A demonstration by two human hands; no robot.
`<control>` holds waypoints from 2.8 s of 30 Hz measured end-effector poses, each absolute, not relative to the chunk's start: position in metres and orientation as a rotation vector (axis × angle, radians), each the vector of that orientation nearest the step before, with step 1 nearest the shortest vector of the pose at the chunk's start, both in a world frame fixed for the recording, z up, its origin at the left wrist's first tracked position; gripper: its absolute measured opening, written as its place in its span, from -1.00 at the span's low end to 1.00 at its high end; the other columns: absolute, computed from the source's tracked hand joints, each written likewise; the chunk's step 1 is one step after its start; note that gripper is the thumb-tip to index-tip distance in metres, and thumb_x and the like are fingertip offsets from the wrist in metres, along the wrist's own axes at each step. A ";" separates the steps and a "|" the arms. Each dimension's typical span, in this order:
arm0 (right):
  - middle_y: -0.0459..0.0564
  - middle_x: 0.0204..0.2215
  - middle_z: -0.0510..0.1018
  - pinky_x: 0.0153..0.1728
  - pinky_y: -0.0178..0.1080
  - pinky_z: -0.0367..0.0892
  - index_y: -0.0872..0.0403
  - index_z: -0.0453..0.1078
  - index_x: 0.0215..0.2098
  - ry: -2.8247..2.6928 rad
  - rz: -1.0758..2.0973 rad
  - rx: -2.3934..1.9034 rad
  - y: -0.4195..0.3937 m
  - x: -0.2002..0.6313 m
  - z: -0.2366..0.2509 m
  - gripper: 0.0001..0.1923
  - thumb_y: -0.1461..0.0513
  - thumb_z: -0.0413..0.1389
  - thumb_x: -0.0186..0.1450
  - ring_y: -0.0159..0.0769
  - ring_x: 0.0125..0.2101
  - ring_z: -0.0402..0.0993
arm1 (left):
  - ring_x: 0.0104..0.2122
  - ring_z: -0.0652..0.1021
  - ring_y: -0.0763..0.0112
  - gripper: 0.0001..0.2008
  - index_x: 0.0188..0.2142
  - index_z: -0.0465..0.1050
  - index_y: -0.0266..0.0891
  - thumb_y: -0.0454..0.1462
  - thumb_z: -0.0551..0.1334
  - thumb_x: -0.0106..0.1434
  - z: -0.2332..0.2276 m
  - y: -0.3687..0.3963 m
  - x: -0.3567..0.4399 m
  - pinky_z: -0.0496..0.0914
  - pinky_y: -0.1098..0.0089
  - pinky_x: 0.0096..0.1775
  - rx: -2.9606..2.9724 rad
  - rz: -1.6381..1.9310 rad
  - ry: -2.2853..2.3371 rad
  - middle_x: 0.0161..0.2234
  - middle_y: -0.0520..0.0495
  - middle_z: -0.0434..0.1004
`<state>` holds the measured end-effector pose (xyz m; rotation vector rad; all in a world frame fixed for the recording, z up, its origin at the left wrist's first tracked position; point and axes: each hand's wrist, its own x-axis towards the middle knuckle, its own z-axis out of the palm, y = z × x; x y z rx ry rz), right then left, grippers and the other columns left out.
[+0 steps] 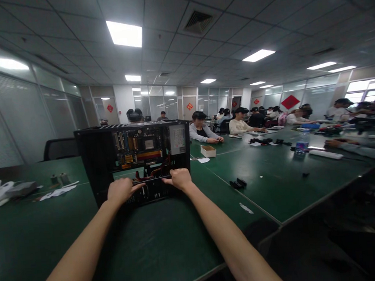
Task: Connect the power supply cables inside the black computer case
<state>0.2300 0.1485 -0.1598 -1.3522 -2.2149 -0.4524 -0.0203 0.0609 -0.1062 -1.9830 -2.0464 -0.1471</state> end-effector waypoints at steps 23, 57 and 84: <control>0.17 -0.11 0.60 -0.23 -0.22 0.36 0.14 0.42 -0.01 -2.617 0.152 -0.940 0.091 0.174 -0.079 -0.50 -0.08 0.02 0.37 -0.09 -0.16 0.55 | 0.01 0.54 0.08 -0.26 0.22 0.13 -0.32 0.09 0.09 0.18 -0.095 0.060 -0.035 0.39 0.25 0.03 -2.488 -0.599 -2.208 0.07 -0.30 0.51; -0.21 -0.61 0.23 -0.55 -0.37 0.01 0.14 0.34 -0.40 -2.464 0.895 -0.622 0.070 0.215 -0.004 -0.53 -0.06 -0.05 0.41 -0.49 -0.58 0.13 | -0.02 0.49 0.06 -0.45 0.06 0.41 -0.13 0.10 0.20 0.19 -0.017 0.022 0.012 0.40 0.22 0.00 -2.527 -0.869 -1.457 0.00 -0.13 0.49; -0.23 -0.70 0.32 -0.70 -0.42 0.05 0.08 0.26 -0.45 -2.315 1.028 -0.628 0.070 0.214 -0.007 -0.56 -0.09 0.08 0.32 -0.49 -0.70 0.22 | 0.07 0.49 0.08 -0.37 0.30 0.20 -0.09 0.00 0.18 0.29 -0.018 0.019 0.011 0.45 0.16 0.06 -2.420 -0.847 -1.159 0.16 -0.16 0.43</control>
